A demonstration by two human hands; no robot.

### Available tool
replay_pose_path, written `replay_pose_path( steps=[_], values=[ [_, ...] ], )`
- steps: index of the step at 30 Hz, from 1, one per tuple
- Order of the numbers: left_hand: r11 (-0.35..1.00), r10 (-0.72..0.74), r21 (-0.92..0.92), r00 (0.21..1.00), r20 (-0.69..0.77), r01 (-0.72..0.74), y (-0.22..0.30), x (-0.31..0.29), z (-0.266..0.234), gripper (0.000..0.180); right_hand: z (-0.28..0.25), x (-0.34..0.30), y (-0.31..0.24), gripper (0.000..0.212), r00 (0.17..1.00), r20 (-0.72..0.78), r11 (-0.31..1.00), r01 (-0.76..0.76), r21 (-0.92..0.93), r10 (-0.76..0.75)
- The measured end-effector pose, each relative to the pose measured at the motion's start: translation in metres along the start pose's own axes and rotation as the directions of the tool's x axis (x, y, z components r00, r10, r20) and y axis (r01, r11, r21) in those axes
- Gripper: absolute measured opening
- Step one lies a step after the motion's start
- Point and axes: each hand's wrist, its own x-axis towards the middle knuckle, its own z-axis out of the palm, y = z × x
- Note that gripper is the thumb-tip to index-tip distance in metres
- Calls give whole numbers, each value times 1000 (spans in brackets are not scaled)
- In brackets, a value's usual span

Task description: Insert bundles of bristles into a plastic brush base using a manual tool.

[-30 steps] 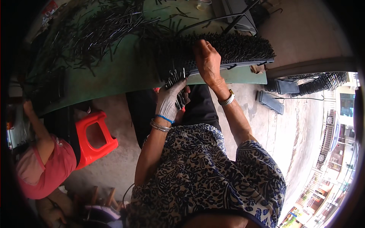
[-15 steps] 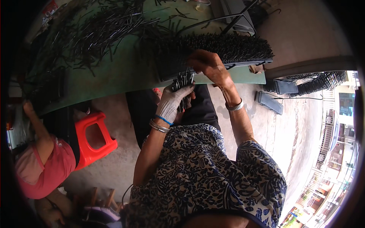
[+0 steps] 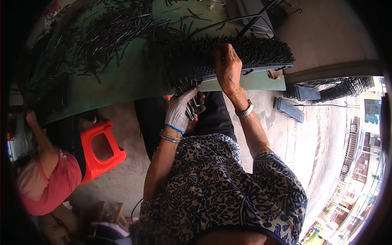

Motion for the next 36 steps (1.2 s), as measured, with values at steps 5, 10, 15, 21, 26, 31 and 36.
replay_pose_path(
  steps=[5, 10, 15, 21, 26, 31, 36],
  values=[
    [1000, 9, -26, 1000, -13, -9, -3, 6, -8, 17, 2, -1, 0, 9, 1000, 0, 999, -4, 33, 4],
    [1000, 23, -17, 999, -33, -24, 0, 2, -5, 17, 3, -9, 1, 10, 998, 65, 999, 2, -53, 2],
    [1000, 0, -26, 999, -42, -1, 0, 2, -4, 16, 4, -12, -7, 15, 988, 116, 965, 125, -232, -100],
    [999, 25, 28, 998, -51, -24, 3, -6, 3, 16, -26, -14, -19, 19, 744, 652, 849, -432, 305, 144],
    [989, 70, 133, 997, -44, -63, -1, -5, 6, 17, -36, -6, -19, 14, 613, 785, 833, -477, 282, 86],
    [958, 140, 257, 990, -19, -130, 1, -8, 11, 19, -39, -5, -13, 12, 527, 848, 787, -548, 283, 62],
    [990, 80, 120, 996, -29, -76, 1, 0, 3, 22, -44, -12, -13, 13, 617, 769, 604, -680, 415, 166]
  ],
)
